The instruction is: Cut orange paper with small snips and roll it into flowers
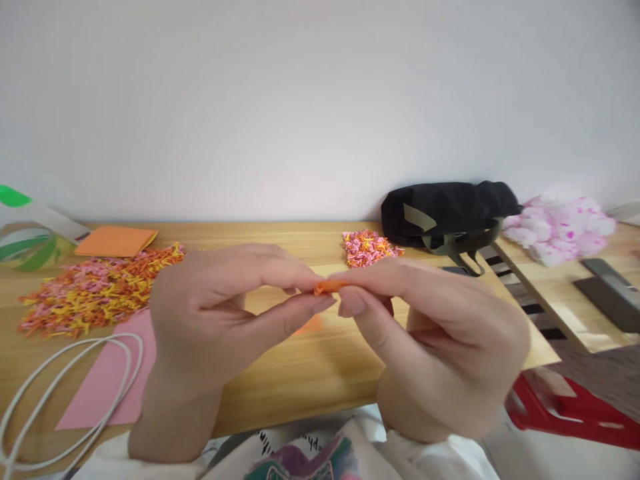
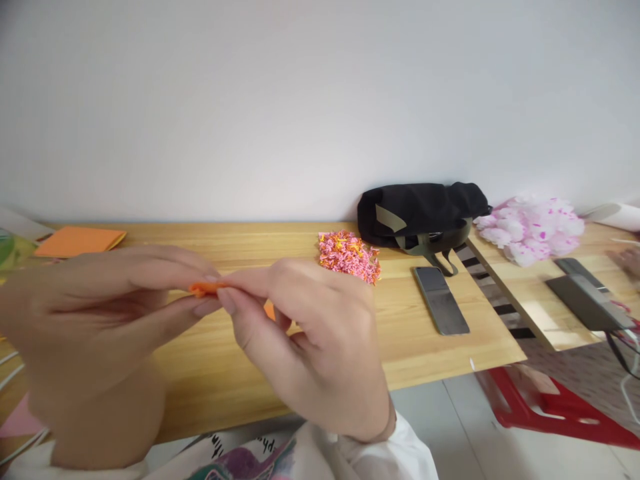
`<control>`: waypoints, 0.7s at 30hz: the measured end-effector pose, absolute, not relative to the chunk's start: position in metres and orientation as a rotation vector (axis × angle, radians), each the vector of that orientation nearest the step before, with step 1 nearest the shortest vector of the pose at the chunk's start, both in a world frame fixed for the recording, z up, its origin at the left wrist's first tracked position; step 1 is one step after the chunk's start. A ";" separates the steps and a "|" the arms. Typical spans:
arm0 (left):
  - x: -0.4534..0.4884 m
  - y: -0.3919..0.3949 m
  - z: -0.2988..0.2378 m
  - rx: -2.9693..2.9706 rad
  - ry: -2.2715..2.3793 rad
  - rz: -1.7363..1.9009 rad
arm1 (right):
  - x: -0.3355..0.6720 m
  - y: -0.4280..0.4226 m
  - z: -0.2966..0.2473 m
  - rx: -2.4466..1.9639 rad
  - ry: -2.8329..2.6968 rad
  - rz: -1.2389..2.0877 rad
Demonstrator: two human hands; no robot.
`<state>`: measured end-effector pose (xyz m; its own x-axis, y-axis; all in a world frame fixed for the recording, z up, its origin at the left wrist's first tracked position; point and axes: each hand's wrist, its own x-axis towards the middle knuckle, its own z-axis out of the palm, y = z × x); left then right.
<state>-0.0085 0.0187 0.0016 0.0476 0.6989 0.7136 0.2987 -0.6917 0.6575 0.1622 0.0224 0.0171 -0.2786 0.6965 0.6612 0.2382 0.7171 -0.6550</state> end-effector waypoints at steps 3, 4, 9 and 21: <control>-0.008 0.018 0.001 2.001 1.022 1.697 | 0.162 0.022 0.017 -0.739 -1.831 0.519; -0.008 0.017 0.001 2.003 1.027 1.698 | 0.161 0.022 0.017 -0.737 -1.829 0.519; -0.008 0.015 0.001 2.007 1.077 1.676 | 0.161 0.023 0.017 -0.719 -1.833 0.509; -0.008 0.015 0.003 2.005 1.049 1.658 | 0.162 0.021 0.016 -0.736 -1.830 0.509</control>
